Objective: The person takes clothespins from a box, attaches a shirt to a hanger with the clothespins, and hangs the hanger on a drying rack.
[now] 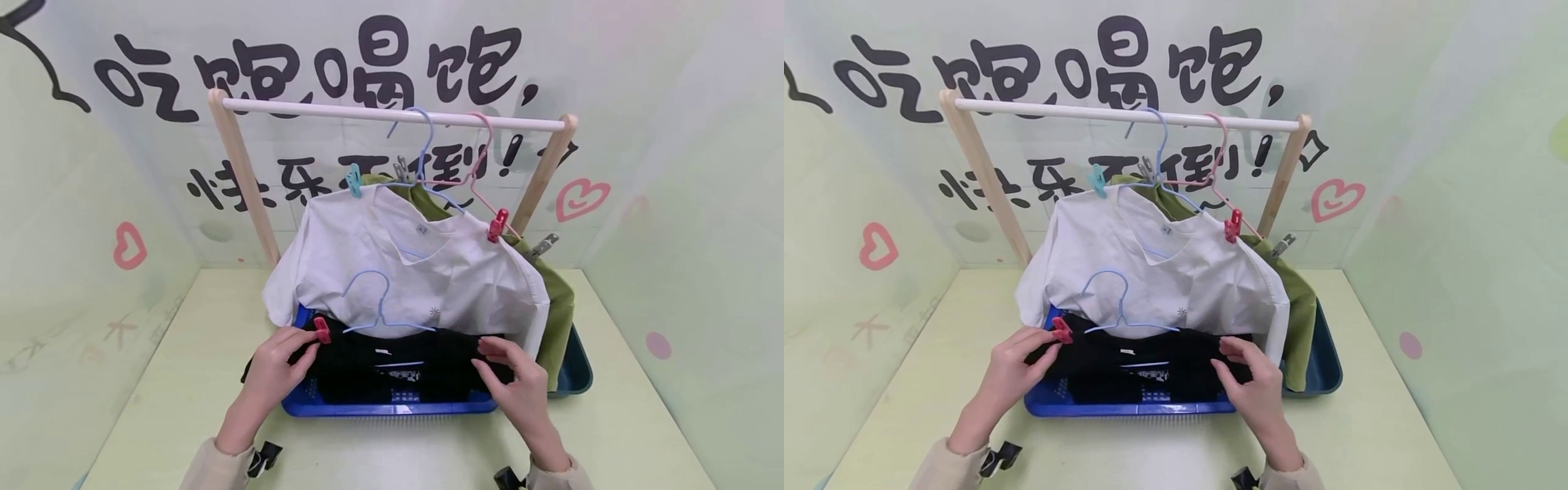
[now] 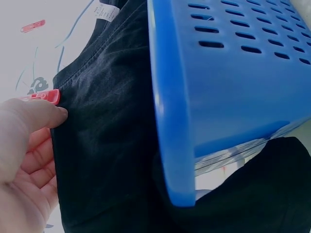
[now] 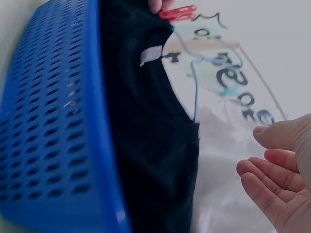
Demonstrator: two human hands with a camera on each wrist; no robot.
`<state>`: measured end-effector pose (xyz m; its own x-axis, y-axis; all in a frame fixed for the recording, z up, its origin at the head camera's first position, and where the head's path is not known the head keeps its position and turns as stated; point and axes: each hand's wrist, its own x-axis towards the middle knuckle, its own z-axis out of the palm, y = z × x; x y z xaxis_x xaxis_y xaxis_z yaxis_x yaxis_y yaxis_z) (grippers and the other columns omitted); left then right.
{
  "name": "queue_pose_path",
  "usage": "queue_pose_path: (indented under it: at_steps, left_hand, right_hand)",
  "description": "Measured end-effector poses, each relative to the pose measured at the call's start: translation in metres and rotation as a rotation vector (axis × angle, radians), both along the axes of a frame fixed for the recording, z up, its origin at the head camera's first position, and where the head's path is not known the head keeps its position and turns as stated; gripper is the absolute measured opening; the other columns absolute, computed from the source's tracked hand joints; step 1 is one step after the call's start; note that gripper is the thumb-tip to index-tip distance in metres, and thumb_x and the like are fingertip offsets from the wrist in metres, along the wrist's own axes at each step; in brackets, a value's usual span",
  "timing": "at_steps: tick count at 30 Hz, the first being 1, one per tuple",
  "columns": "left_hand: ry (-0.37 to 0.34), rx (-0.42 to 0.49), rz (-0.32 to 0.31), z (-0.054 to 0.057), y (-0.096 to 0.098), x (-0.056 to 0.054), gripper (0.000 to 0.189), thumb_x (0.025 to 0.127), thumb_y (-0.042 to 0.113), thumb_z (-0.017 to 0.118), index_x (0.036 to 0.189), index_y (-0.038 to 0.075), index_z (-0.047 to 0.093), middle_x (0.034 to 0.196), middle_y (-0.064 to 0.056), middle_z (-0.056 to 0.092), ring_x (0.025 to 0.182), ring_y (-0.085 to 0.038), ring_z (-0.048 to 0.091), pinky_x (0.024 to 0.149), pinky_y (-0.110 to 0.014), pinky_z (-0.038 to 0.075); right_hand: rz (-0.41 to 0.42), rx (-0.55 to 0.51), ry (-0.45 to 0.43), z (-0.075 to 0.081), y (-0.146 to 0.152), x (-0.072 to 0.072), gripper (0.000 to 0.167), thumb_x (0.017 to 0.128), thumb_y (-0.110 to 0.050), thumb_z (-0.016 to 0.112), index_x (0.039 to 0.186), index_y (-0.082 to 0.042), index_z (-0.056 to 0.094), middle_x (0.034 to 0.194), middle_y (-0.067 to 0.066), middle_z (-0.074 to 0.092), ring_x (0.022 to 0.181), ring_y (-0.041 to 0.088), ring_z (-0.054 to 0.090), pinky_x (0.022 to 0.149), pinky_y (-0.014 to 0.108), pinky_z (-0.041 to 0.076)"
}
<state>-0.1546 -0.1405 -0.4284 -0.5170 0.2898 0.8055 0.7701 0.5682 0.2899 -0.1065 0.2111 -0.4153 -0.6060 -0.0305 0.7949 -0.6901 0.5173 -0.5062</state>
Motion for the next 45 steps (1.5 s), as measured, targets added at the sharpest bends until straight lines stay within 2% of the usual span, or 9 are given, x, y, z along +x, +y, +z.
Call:
queue_pose_path:
  at_steps: [4, 8, 13, 18, 21, 25, 33, 37, 45]
  left_hand:
    - [-0.007, 0.001, 0.000, -0.001, -0.002, 0.000, 0.034, 0.094, 0.024, 0.054, 0.082, -0.003, 0.069, 0.076, -0.008, 0.065, 0.070, -0.020, 0.061, 0.060, -0.029, 0.050]
    - [0.021, 0.003, -0.012, -0.001, -0.003, -0.001, 0.009, 0.075, 0.000, 0.068, 0.082, -0.004, 0.069, 0.077, -0.009, 0.065, 0.069, -0.021, 0.061, 0.059, -0.030, 0.051]
    - [0.027, 0.009, -0.013, -0.002, -0.004, -0.001, 0.024, 0.059, -0.011, 0.071, 0.082, -0.004, 0.069, 0.077, -0.010, 0.065, 0.068, -0.022, 0.061, 0.059, -0.031, 0.051]
    - [0.029, 0.012, -0.009, -0.003, -0.006, -0.002, 0.022, 0.060, -0.010, 0.071, 0.081, -0.004, 0.069, 0.076, -0.009, 0.065, 0.068, -0.022, 0.061, 0.059, -0.030, 0.051]
    - [0.026, 0.012, -0.007, -0.003, -0.006, -0.001, 0.008, 0.076, 0.002, 0.068, 0.081, -0.004, 0.069, 0.076, -0.010, 0.065, 0.068, -0.022, 0.061, 0.059, -0.030, 0.051]
    - [0.026, 0.011, -0.005, -0.003, -0.005, -0.001, 0.035, 0.094, 0.024, 0.053, 0.081, -0.004, 0.069, 0.076, -0.009, 0.065, 0.068, -0.021, 0.061, 0.059, -0.029, 0.051]
    - [0.015, 0.014, -0.009, -0.002, -0.005, 0.000, 0.016, 0.067, -0.007, 0.073, 0.082, -0.004, 0.069, 0.077, -0.009, 0.065, 0.068, -0.021, 0.061, 0.060, -0.029, 0.051]
    - [0.007, 0.008, 0.001, -0.001, -0.005, 0.000, 0.011, 0.072, -0.002, 0.073, 0.082, -0.004, 0.069, 0.077, -0.009, 0.065, 0.069, -0.021, 0.062, 0.060, -0.029, 0.051]
    - [-0.010, 0.005, -0.001, 0.000, -0.004, 0.000, 0.038, 0.095, 0.025, 0.050, 0.082, -0.004, 0.069, 0.076, -0.009, 0.065, 0.069, -0.020, 0.061, 0.061, -0.028, 0.051]
  right_hand:
    - [-0.047, -0.023, -0.020, 0.001, 0.011, 0.011, 0.046, 0.050, 0.027, 0.072, 0.092, 0.011, 0.064, 0.081, 0.022, 0.066, 0.072, 0.017, 0.066, 0.067, 0.016, 0.052]
    - [-0.093, -0.054, -0.034, -0.013, 0.034, 0.013, 0.048, 0.050, 0.030, 0.071, 0.094, 0.012, 0.064, 0.081, 0.024, 0.065, 0.077, 0.006, 0.066, 0.067, 0.013, 0.051]
    - [-0.162, -0.087, -0.051, -0.024, 0.058, 0.017, 0.046, 0.053, 0.032, 0.068, 0.095, 0.014, 0.063, 0.082, 0.027, 0.064, 0.078, 0.001, 0.064, 0.068, 0.011, 0.049]
    - [-0.209, -0.157, -0.059, -0.024, 0.073, 0.018, 0.038, 0.059, 0.031, 0.066, 0.095, 0.016, 0.062, 0.083, 0.021, 0.066, 0.078, -0.001, 0.064, 0.068, 0.009, 0.049]
    - [-0.250, -0.218, -0.067, -0.024, 0.079, 0.015, 0.030, 0.067, 0.027, 0.064, 0.095, 0.017, 0.062, 0.086, 0.005, 0.069, 0.079, -0.001, 0.063, 0.069, 0.009, 0.048]
    - [-0.349, -0.245, -0.122, -0.027, 0.088, 0.008, 0.024, 0.074, 0.021, 0.063, 0.097, 0.015, 0.063, 0.089, -0.014, 0.065, 0.078, -0.006, 0.061, 0.069, 0.007, 0.047]
    - [-0.467, -0.256, -0.211, -0.034, 0.098, -0.009, 0.018, 0.079, 0.015, 0.062, 0.097, 0.013, 0.064, 0.084, -0.024, 0.059, 0.073, -0.012, 0.056, 0.063, 0.003, 0.043]
    - [-0.500, -0.261, -0.292, -0.043, 0.104, -0.021, 0.015, 0.082, 0.012, 0.060, 0.096, 0.013, 0.064, 0.081, -0.029, 0.057, 0.069, -0.014, 0.054, 0.061, 0.003, 0.042]
    - [-0.562, -0.089, -0.501, -0.064, 0.118, -0.042, 0.018, 0.078, 0.010, 0.057, 0.095, 0.012, 0.063, 0.083, 0.025, 0.065, 0.065, -0.017, 0.043, 0.060, 0.002, 0.037]
